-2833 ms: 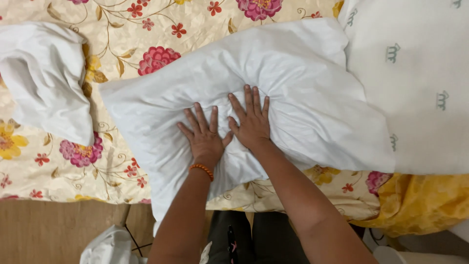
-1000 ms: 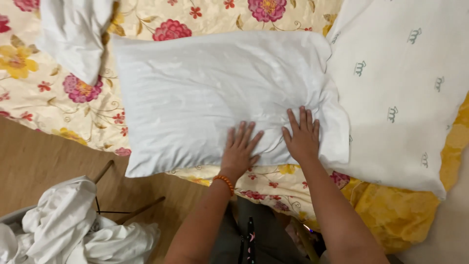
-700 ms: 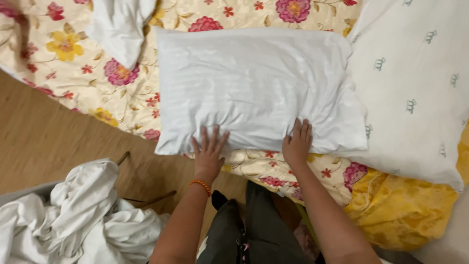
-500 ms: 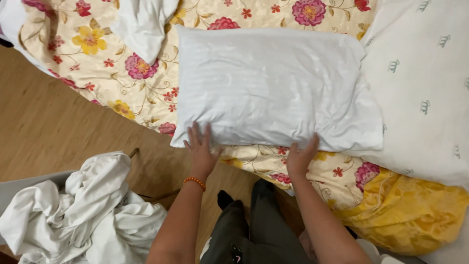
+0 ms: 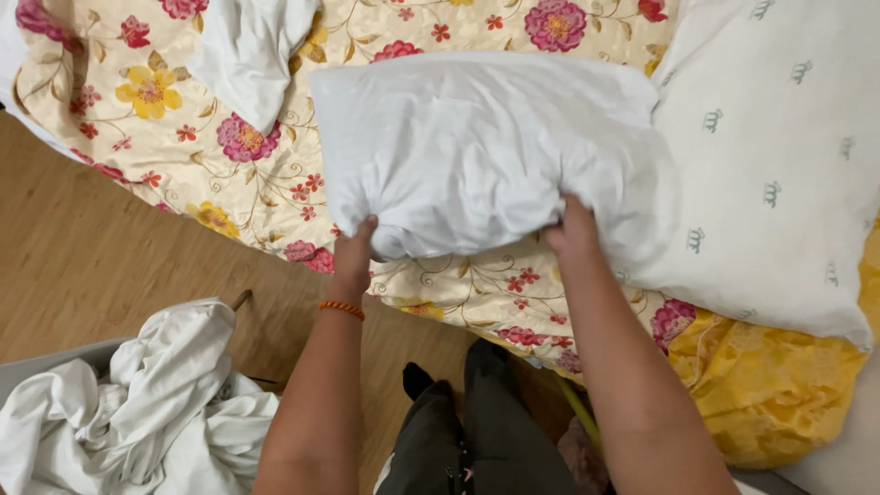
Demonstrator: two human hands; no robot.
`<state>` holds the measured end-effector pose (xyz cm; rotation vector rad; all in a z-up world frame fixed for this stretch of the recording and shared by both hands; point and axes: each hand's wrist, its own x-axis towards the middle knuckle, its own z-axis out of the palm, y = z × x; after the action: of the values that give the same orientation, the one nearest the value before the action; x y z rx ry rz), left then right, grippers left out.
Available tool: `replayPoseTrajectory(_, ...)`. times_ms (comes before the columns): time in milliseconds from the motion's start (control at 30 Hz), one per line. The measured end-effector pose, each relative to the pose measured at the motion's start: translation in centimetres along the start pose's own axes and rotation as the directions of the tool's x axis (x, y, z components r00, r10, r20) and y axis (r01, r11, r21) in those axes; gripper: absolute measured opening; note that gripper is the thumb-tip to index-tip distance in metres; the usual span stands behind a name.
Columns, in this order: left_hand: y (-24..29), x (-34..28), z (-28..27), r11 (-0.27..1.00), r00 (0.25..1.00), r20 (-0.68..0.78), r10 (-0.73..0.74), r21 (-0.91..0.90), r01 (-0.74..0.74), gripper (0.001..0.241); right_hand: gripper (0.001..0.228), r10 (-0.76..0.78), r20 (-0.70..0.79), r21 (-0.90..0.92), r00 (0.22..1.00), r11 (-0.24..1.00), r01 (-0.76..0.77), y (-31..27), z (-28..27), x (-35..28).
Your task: The person places a white pillow onto a bed and inserts it into a white pillowcase. They smooth the case over the pillow, adjust the edges, and then place the finished pillow next to another pillow on the bed.
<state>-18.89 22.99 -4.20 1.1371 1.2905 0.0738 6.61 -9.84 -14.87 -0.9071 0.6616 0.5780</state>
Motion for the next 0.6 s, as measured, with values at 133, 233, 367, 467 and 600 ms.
replayPoseTrajectory(133,2.2,-5.3,1.7,0.926,0.968,0.067,0.243,-0.313,-0.210,0.070,0.039,-0.093,0.135,0.063,0.986,0.994,0.085,-10.8,12.7,-4.8)
replayPoseTrajectory(233,0.7,-10.6,5.2,0.867,0.897,-0.004,0.441,-0.258,-0.427,0.059,0.045,-0.160,0.336,-0.053,0.928,0.981,0.188,-18.5,18.2,-9.1)
replayPoseTrajectory(367,-5.9,-14.3,12.0,0.925,0.822,0.517,0.240,0.136,-0.355,0.058,0.062,-0.399,0.381,-0.374,0.834,0.758,0.534,-26.1,18.0,-7.3)
replayPoseTrajectory(467,-5.6,-16.7,15.2,0.769,0.515,0.856,-0.039,0.355,-0.532,0.057,0.070,-0.631,0.240,-0.837,0.738,0.251,0.486,-27.7,14.4,-4.4)
replayPoseTrajectory(600,-4.8,-13.1,18.8,0.687,0.604,0.769,0.211,0.323,-0.651,0.039,0.074,-0.692,0.511,-0.859,0.511,-0.387,0.335,-22.8,7.8,0.6)
